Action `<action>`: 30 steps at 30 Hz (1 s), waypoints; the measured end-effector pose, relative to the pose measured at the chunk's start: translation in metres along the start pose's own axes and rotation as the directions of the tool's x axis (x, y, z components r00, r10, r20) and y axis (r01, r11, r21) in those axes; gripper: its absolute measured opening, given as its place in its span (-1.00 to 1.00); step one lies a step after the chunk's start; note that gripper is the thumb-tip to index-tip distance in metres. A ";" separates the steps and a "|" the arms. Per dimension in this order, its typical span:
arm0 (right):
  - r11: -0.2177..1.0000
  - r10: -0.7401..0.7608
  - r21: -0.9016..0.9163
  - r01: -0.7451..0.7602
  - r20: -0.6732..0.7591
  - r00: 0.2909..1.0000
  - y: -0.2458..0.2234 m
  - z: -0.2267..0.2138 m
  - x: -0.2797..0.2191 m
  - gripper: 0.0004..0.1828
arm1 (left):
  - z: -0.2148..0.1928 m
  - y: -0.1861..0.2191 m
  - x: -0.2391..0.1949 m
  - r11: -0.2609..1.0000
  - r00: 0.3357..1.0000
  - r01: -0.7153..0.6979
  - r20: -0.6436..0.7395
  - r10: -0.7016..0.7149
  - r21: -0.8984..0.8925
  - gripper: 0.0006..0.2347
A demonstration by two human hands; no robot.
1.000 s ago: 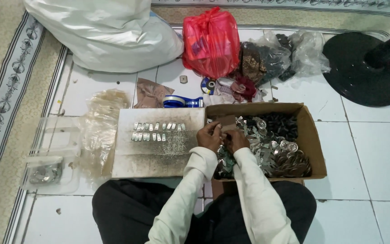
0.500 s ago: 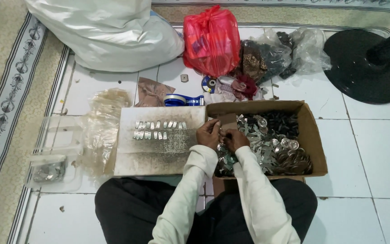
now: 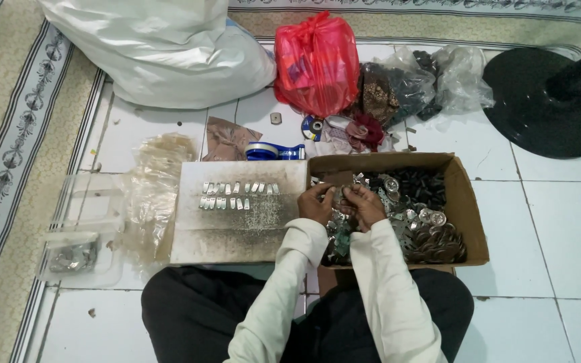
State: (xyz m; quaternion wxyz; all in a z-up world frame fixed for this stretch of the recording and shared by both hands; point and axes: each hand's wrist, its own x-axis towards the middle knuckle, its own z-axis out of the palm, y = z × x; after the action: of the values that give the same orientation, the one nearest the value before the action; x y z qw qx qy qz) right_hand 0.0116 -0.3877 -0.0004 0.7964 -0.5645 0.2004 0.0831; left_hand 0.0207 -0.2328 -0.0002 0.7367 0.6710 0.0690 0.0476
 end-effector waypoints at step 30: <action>0.900 -0.111 -0.411 0.147 0.111 0.988 0.028 0.170 -0.043 -0.80 | -0.172 0.044 -0.017 0.943 0.944 0.273 -0.243 -0.225 0.188 -0.83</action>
State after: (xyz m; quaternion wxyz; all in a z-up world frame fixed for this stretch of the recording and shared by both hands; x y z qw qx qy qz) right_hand 0.0006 -0.2153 0.0416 0.6688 -0.7296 0.1060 0.0951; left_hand -0.0240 -0.0626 0.0292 0.6462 0.7246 0.2389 0.0188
